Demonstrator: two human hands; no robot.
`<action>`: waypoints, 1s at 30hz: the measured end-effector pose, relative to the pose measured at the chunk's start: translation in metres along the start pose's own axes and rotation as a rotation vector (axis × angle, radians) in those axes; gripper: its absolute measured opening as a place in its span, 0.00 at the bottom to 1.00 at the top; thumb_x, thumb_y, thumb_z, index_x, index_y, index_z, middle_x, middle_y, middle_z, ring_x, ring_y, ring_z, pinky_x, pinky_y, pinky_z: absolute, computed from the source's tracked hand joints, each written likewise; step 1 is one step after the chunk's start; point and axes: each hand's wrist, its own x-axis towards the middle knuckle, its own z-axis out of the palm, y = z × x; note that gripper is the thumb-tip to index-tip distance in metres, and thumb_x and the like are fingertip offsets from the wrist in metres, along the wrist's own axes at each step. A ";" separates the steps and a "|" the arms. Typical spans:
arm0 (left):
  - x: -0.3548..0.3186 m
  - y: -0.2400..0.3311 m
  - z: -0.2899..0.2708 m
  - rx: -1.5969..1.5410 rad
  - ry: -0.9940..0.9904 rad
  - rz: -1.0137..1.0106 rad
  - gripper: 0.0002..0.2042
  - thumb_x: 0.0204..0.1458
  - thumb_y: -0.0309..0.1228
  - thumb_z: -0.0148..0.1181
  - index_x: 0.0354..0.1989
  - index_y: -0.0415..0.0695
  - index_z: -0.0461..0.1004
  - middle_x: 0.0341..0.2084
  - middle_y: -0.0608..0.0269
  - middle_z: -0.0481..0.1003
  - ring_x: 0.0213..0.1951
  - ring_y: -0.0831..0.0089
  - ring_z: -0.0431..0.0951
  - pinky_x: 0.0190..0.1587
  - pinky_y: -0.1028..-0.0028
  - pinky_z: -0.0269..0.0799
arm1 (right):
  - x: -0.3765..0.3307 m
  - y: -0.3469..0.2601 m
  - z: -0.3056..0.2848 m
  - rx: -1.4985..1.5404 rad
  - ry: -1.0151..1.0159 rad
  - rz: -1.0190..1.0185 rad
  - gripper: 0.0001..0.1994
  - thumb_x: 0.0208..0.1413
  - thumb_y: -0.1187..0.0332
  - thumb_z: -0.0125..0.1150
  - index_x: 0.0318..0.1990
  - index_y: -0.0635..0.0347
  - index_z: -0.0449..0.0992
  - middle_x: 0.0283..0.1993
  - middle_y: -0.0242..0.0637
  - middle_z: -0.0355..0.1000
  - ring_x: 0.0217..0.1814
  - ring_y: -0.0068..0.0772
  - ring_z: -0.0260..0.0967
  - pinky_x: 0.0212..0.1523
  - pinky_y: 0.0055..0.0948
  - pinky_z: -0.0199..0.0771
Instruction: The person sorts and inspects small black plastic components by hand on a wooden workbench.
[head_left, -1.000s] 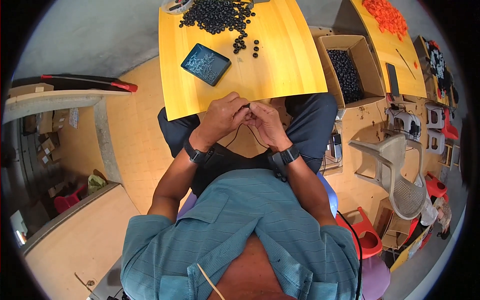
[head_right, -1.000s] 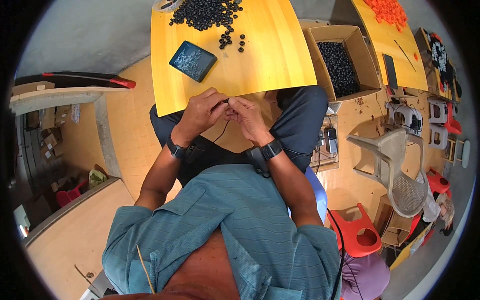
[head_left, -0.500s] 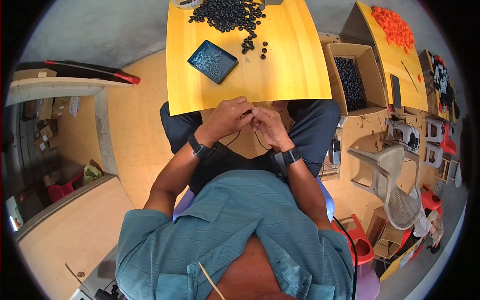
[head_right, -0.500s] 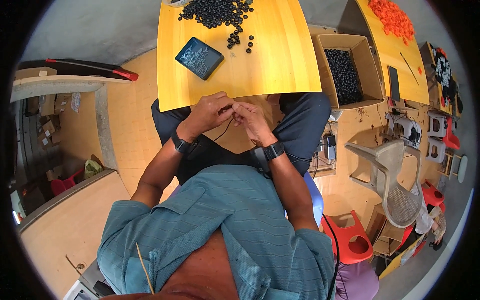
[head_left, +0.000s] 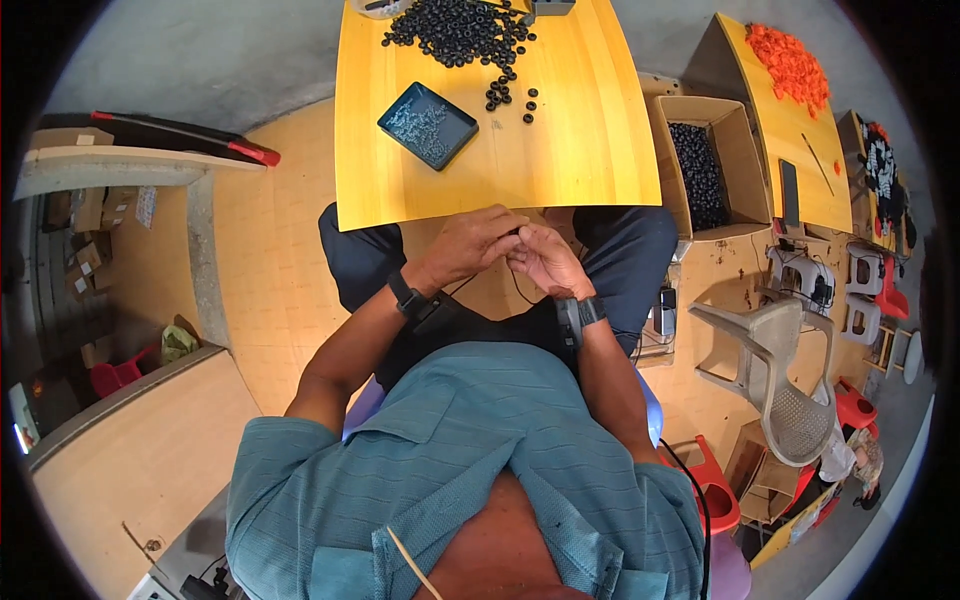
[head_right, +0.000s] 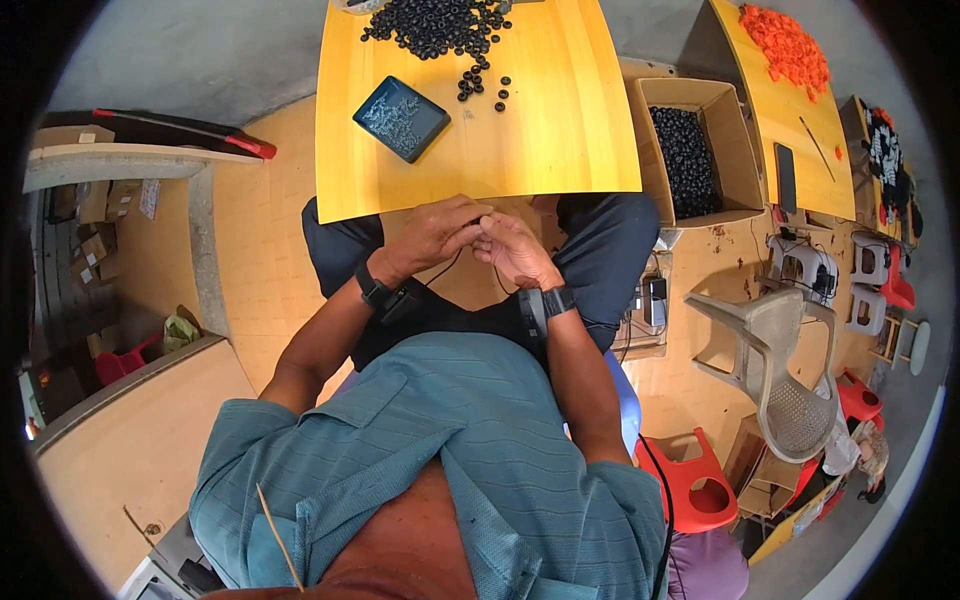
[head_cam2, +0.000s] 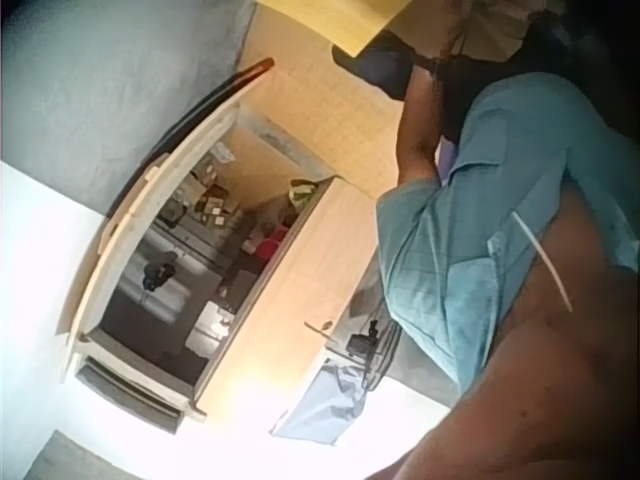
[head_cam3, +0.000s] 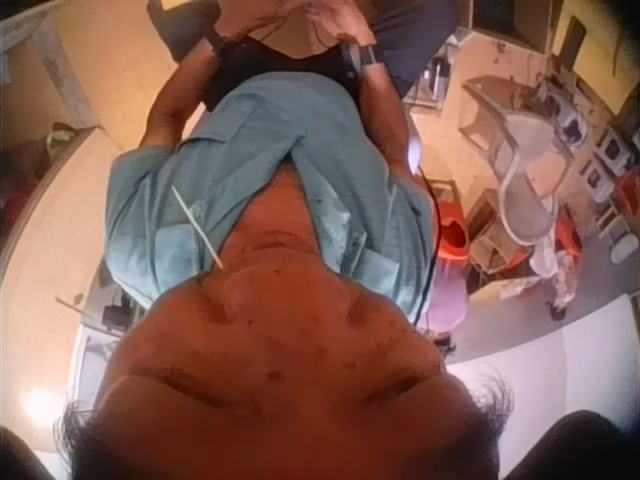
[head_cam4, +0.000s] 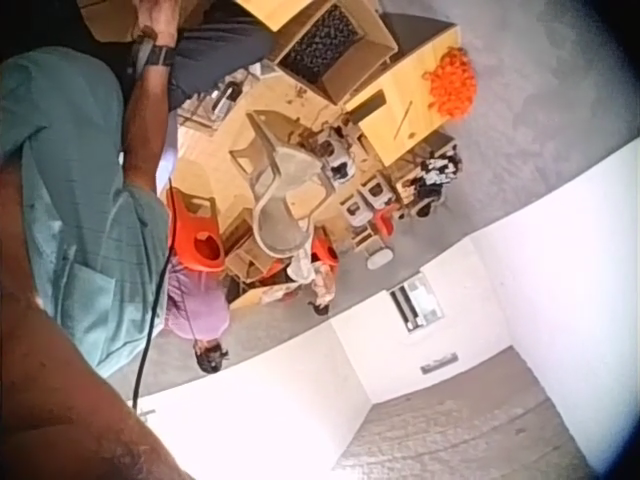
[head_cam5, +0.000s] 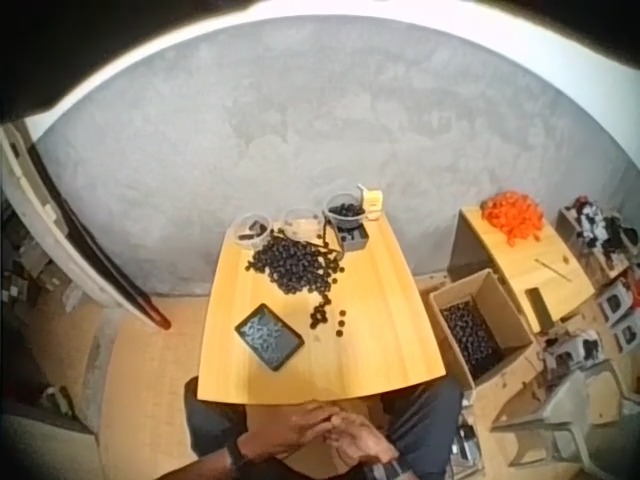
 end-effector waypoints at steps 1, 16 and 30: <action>0.000 0.002 0.001 0.006 0.000 0.021 0.13 0.53 0.29 0.62 0.48 0.42 0.76 0.35 0.54 0.78 0.36 0.56 0.79 0.39 0.67 0.76 | -0.002 -0.002 0.001 -0.029 0.021 -0.014 0.10 0.64 0.61 0.58 0.44 0.57 0.76 0.37 0.27 0.73 0.33 0.16 0.62 0.33 0.20 0.61; -0.004 -0.003 -0.005 -0.408 0.027 -0.185 0.18 0.52 0.26 0.66 0.52 0.39 0.74 0.32 0.62 0.77 0.33 0.74 0.79 0.34 0.74 0.75 | 0.002 -0.001 0.006 0.127 0.049 -0.101 0.15 0.61 0.59 0.60 0.47 0.60 0.77 0.42 0.30 0.76 0.37 0.19 0.69 0.33 0.22 0.64; -0.005 0.011 -0.004 -0.301 0.097 -0.179 0.16 0.50 0.26 0.66 0.49 0.41 0.77 0.32 0.63 0.77 0.29 0.75 0.77 0.33 0.78 0.73 | 0.000 -0.019 -0.010 0.265 -0.068 -0.264 0.16 0.61 0.64 0.58 0.50 0.68 0.72 0.33 0.31 0.69 0.33 0.24 0.65 0.40 0.26 0.68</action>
